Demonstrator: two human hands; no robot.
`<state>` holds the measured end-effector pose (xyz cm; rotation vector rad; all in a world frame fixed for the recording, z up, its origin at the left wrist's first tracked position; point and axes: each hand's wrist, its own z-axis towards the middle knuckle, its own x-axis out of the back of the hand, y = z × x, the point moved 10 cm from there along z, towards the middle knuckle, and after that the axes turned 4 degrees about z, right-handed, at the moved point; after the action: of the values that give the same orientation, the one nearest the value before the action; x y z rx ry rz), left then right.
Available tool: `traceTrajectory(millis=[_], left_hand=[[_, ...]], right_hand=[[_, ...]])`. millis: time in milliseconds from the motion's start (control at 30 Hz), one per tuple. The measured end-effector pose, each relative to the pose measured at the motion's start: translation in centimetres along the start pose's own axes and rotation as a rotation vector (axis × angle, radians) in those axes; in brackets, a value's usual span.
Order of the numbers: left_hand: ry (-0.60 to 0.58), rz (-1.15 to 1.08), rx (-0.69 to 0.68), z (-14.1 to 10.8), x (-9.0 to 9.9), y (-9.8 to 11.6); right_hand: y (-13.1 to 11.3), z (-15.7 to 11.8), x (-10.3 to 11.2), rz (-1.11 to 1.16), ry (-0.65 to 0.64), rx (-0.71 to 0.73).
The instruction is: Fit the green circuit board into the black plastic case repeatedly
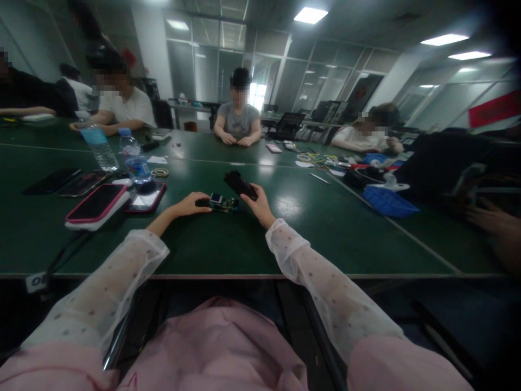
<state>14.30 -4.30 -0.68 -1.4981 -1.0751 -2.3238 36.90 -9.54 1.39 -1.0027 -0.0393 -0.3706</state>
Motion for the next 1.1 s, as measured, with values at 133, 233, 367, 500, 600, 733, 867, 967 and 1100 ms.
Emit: traceTrajectory(millis=[133,233,367,500,600,733,867,967,1100], left_hand=[[-0.011,0.023,-0.019,0.1,-0.2,-0.4],[-0.012,0.023,-0.012,0.1,-0.2,-0.6],[-0.029,-0.002,0.002,0.0,-0.2,-0.5],[-0.021,0.007,-0.005,0.2,-0.3,-0.7],[0.005,0.024,-0.027,0.4,-0.4,-0.9],[0.007,0.027,-0.038,0.5,-0.5,-1.2],[0.010,0.035,-0.036,0.4,-0.4,-1.2],[0.002,0.034,-0.034,0.4,-0.4,-1.1],[-0.004,0.019,-0.020,0.3,-0.4,-1.0]], right_hand=[[0.7,0.7,2.5,-0.205,0.106,0.047],[1.1,0.8,3.1,-0.349,0.117,0.065],[2.4,0.9,3.1,-0.451,0.107,0.030],[3.3,0.9,2.9,-0.509,0.086,0.011],[3.7,0.9,2.5,-0.537,0.043,-0.009],[3.9,0.8,2.3,-0.554,0.026,-0.030],[3.8,0.6,2.6,-0.568,0.059,-0.046],[3.8,0.6,2.6,-0.580,0.065,-0.060],[3.9,0.7,2.7,-0.574,0.053,-0.062]])
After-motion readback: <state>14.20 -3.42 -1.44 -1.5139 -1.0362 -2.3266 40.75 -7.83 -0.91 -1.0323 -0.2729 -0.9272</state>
